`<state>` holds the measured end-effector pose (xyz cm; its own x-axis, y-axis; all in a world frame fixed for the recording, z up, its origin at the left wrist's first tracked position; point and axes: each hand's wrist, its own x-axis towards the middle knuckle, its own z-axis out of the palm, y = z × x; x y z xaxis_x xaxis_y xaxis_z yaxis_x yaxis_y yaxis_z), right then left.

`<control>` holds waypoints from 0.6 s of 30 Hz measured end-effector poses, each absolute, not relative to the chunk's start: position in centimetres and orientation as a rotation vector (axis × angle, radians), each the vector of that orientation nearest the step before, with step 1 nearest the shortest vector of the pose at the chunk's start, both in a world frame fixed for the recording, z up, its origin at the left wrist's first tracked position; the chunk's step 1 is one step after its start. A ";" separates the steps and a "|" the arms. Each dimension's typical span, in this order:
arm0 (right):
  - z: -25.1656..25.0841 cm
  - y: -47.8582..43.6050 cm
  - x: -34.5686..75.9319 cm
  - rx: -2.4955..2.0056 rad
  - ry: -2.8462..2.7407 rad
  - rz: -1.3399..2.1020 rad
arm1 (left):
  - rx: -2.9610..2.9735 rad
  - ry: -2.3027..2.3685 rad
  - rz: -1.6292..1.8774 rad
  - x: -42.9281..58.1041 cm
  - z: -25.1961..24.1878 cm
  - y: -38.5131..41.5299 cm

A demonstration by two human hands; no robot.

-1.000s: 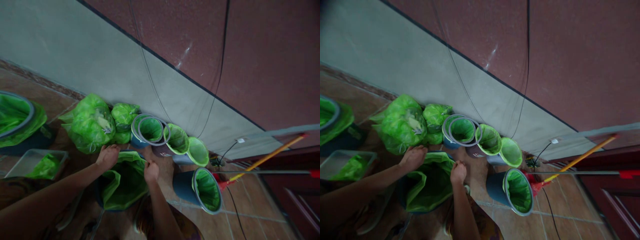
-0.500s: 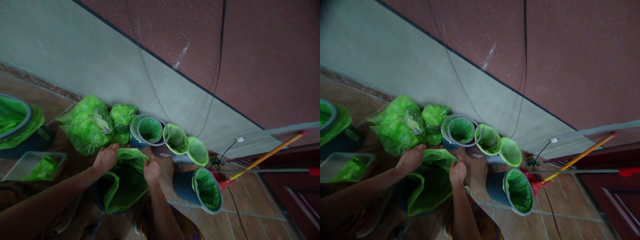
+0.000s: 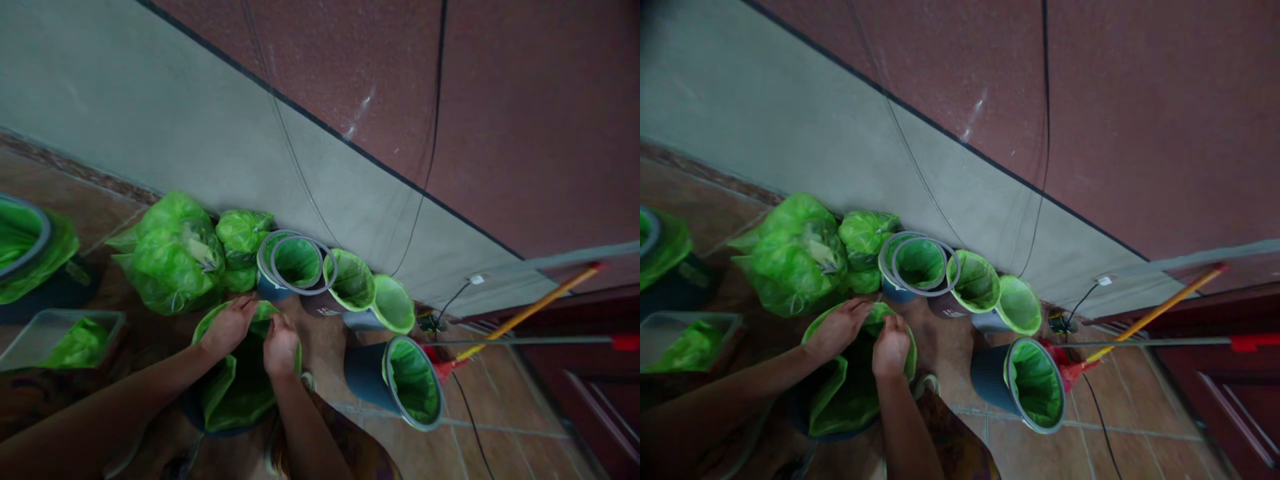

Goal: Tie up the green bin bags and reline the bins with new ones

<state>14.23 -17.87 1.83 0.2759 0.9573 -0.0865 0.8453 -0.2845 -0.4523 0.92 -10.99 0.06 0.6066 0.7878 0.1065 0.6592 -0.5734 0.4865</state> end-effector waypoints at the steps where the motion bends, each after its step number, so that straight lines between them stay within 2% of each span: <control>1: 1.5 -17.5 14.2 -2.260 -1.645 0.500 | 2.419 1.173 0.406 1.0 -0.4 -10.6; 7: -1.3 -15.7 15.3 -2.384 -1.599 0.458 | 2.333 1.323 0.168 0.9 -2.0 -9.4; 14: -3.0 -15.9 15.7 -2.424 -1.641 0.474 | 2.395 1.485 0.203 0.6 -3.0 -9.3; 18: -3.1 -15.6 15.6 -2.446 -1.670 0.475 | 2.429 1.414 0.080 -0.1 -3.4 -9.1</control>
<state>15.59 -15.63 -3.14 0.3331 0.9260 -0.1777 0.8811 -0.3729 -0.2911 -0.07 -9.11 -3.43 0.5059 0.8549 -0.1151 0.8364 -0.4536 0.3077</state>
